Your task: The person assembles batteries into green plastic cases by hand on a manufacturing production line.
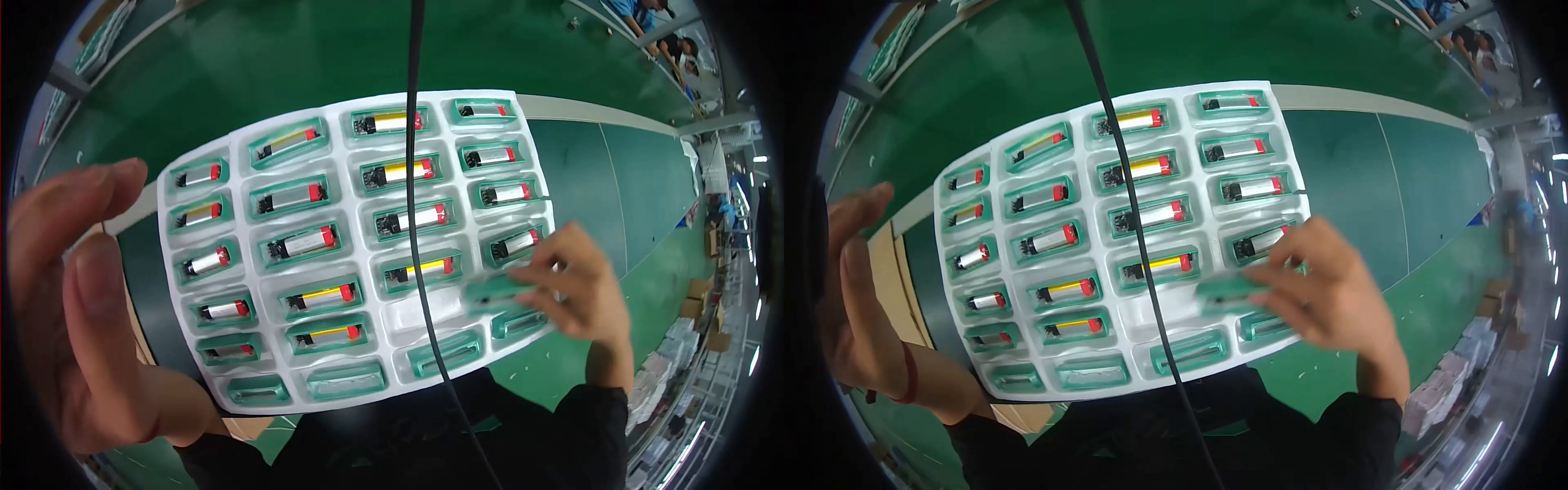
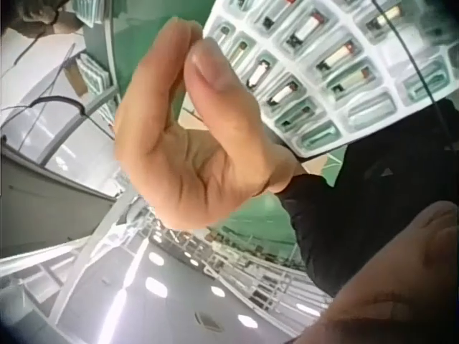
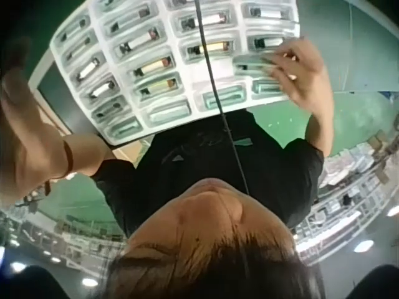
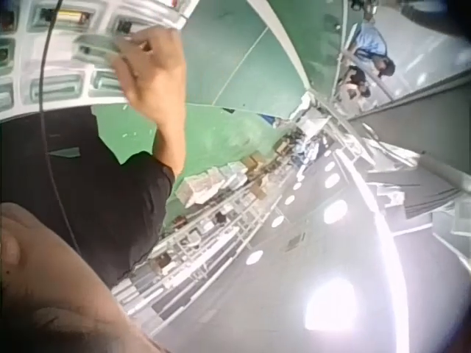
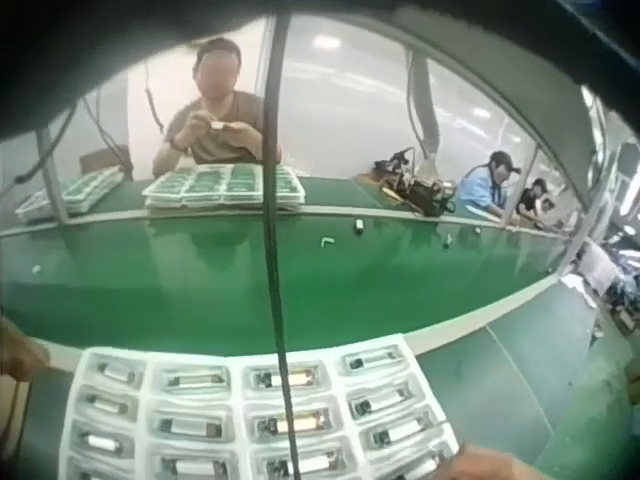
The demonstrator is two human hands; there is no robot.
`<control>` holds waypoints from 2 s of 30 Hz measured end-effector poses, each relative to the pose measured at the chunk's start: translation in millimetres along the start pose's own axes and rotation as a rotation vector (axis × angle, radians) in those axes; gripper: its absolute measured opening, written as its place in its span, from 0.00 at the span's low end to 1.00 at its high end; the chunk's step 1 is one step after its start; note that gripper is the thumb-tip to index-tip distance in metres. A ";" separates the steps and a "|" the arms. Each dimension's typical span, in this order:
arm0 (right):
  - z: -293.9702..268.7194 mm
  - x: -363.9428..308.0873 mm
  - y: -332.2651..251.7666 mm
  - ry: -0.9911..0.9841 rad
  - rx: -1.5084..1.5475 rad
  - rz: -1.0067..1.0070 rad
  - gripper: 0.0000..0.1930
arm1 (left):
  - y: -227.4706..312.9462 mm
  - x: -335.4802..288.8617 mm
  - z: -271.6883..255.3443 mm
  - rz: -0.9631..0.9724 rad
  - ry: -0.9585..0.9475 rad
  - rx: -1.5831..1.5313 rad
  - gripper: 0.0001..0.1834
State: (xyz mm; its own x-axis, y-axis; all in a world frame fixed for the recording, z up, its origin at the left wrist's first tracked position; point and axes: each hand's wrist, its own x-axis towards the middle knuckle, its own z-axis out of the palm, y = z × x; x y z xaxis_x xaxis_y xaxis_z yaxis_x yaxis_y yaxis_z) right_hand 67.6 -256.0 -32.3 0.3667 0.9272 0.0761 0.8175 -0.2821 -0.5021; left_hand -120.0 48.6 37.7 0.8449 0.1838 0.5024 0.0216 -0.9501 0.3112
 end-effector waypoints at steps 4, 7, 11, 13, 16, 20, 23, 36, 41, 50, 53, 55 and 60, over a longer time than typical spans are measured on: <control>38.7 9.5 -21.2 -0.026 -0.007 -0.118 0.14 | -6.2 -0.4 -2.5 -0.022 -0.056 -0.024 0.11; 59.4 17.5 -20.0 0.054 -0.061 -0.260 0.15 | -7.6 3.3 -3.0 0.009 -0.097 -0.044 0.11; 47.0 30.9 -8.8 0.119 -0.124 -0.331 0.10 | -10.2 3.2 -1.1 0.074 -0.093 -0.051 0.11; 28.4 44.0 24.9 0.256 -0.117 -0.320 0.08 | -12.6 -6.5 5.6 0.005 0.040 -0.217 0.15; -5.6 70.9 106.1 0.549 -0.245 -0.104 0.09 | -10.7 2.3 6.8 0.117 -0.001 -0.133 0.17; -33.9 81.8 246.0 0.720 -0.309 0.216 0.07 | 2.6 11.3 9.7 0.201 -0.126 -0.090 0.18; -36.2 97.9 304.8 0.688 -0.663 0.344 0.07 | 17.5 11.2 26.8 0.145 -0.149 -0.171 0.17; -83.0 202.6 409.4 0.674 -0.661 0.642 0.27 | 86.1 11.5 64.9 0.202 -0.617 -0.230 0.15; -78.3 214.5 409.3 0.448 -0.648 0.646 0.26 | 104.5 24.7 89.6 0.305 -0.691 -0.114 0.17; -83.6 206.8 362.8 0.841 -0.560 0.497 0.22 | 123.2 45.5 135.9 0.378 -0.473 -0.215 0.16; -48.9 183.9 322.0 0.665 -0.413 0.592 0.15 | 138.8 50.7 179.8 0.344 -0.529 -0.234 0.10; -39.4 161.5 331.1 0.740 -0.567 0.389 0.13 | 154.5 53.0 193.1 0.478 -0.598 -0.053 0.04; -31.3 147.0 269.6 0.895 0.087 0.394 0.17 | 164.7 42.6 199.9 0.501 -0.729 -0.003 0.14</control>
State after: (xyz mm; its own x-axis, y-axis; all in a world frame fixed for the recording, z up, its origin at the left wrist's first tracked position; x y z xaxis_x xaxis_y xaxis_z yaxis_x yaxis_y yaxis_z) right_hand 355.8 -203.5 -129.6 0.8369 0.2310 0.4962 0.5418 -0.4788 -0.6909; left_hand 26.4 -150.4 -50.9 0.8852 -0.4616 -0.0586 -0.4433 -0.8749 0.1952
